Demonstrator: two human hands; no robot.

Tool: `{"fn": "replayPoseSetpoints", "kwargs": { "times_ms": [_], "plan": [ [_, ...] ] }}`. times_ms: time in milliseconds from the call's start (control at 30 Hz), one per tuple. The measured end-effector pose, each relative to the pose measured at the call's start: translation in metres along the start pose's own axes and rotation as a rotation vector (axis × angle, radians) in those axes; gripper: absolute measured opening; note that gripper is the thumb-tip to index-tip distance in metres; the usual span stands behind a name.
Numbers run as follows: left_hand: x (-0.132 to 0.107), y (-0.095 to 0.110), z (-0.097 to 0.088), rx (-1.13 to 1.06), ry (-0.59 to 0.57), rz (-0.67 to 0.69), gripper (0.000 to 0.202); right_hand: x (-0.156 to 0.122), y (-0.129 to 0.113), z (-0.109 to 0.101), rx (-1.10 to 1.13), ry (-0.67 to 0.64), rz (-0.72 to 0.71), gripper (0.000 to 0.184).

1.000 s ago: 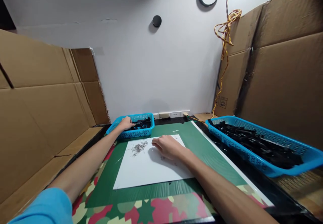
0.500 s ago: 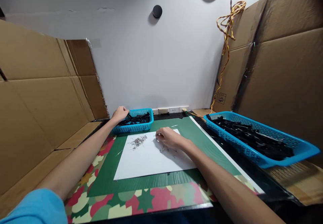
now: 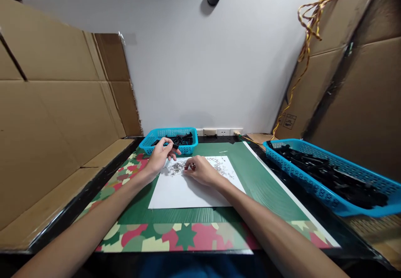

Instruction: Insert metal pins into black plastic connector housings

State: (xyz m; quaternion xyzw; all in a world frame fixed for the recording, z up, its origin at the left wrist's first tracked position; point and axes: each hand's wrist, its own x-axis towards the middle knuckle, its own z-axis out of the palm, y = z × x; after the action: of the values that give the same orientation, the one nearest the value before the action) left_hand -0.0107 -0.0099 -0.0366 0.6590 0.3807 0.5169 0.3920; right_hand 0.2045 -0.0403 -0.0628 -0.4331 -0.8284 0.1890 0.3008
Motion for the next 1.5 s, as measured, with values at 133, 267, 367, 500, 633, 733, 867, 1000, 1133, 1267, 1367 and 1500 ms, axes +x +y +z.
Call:
{"fn": "replayPoseSetpoints", "kwargs": {
  "times_ms": [133, 267, 367, 500, 633, 733, 867, 1000, 1133, 1267, 1367, 1500],
  "plan": [
    [0.000, -0.003, -0.002, -0.113, 0.028, -0.060, 0.029, 0.001, 0.001, 0.006, 0.002, 0.008, 0.045, 0.009],
    [0.001, -0.004, -0.004, -0.200, 0.071, -0.112, 0.026, 0.000, 0.005, 0.000, -0.003, -0.018, 0.062, 0.016],
    [-0.004, -0.003, -0.002, -0.252, 0.079, -0.133, 0.028, 0.001, 0.005, -0.002, -0.020, -0.008, 0.078, 0.019],
    [-0.009, -0.003, 0.003, -0.292, 0.069, -0.117, 0.032, 0.002, 0.004, 0.002, -0.022, -0.012, 0.086, 0.021],
    [-0.008, -0.011, 0.005, -0.274, 0.051, -0.098, 0.033, 0.003, 0.006, 0.000, 0.008, -0.053, 0.076, 0.013],
    [-0.008, -0.016, 0.006, -0.278, 0.049, -0.112, 0.031, 0.002, 0.011, -0.007, 0.044, -0.103, 0.076, 0.009],
    [-0.012, -0.018, 0.010, -0.334, 0.040, -0.162, 0.031, -0.002, 0.018, -0.015, 0.095, -0.156, 0.092, 0.006],
    [-0.015, -0.018, 0.011, -0.392, 0.020, -0.207, 0.040, -0.004, 0.023, -0.020, 0.146, -0.150, 0.112, 0.008],
    [-0.018, -0.014, 0.014, -0.411, -0.054, -0.216, 0.048, 0.000, 0.025, -0.025, 0.235, -0.094, 0.087, 0.013],
    [-0.022, -0.011, 0.022, -0.330, -0.143, -0.198, 0.037, 0.003, 0.030, -0.028, 0.344, -0.051, 0.086, 0.022],
    [-0.025, -0.008, 0.027, -0.203, -0.178, -0.126, 0.024, 0.002, 0.034, -0.031, 0.400, -0.021, 0.121, 0.026],
    [-0.034, -0.001, 0.031, -0.025, -0.236, -0.002, 0.017, -0.002, 0.038, -0.038, 0.446, 0.027, 0.172, 0.031]
  ]
}}
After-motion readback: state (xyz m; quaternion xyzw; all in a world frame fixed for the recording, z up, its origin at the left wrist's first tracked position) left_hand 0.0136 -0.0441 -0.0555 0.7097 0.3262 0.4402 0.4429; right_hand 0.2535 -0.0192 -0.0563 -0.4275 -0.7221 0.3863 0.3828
